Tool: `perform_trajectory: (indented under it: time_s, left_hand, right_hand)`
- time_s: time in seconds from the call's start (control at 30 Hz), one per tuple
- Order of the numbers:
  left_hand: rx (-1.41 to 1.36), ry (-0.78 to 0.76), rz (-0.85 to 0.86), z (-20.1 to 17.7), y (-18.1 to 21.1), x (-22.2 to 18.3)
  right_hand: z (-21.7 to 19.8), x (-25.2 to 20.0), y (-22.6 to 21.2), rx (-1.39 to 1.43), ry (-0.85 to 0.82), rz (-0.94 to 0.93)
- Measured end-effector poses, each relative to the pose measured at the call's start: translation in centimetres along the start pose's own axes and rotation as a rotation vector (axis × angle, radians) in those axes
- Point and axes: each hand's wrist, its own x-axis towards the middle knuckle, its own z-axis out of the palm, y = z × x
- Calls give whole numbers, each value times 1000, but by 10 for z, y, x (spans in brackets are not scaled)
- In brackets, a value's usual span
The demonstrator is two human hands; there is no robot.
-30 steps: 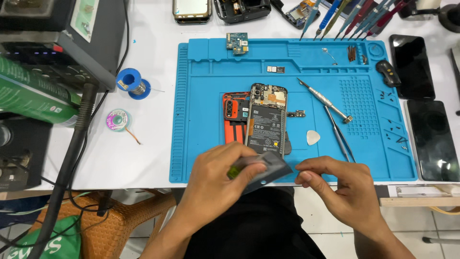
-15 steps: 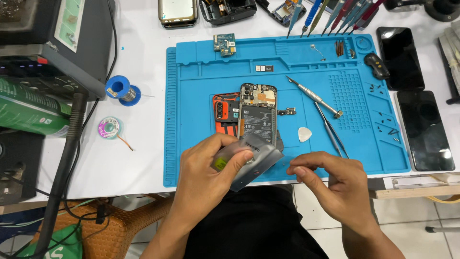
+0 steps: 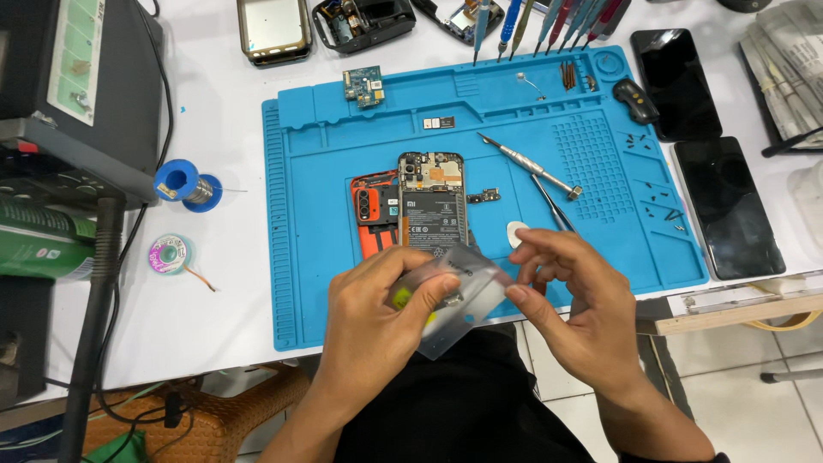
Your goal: The person removes a small component from the bottom of a disassembled smartphone using tweezers, then opens a sealed bag to retrieve a replacement part. They install the new component into the phone and press it into place, completing the replacement step.
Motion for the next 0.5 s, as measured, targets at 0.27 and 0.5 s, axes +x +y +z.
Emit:
perform_trajectory:
  time_s: [0.27, 0.5]
  left_hand:
    - [29, -33, 246, 4, 12, -3]
    - [175, 13, 383, 2, 14, -8]
  right_hand:
    - [13, 12, -15, -17, -65, -136]
    - [11, 11, -9, -250, -4, -584]
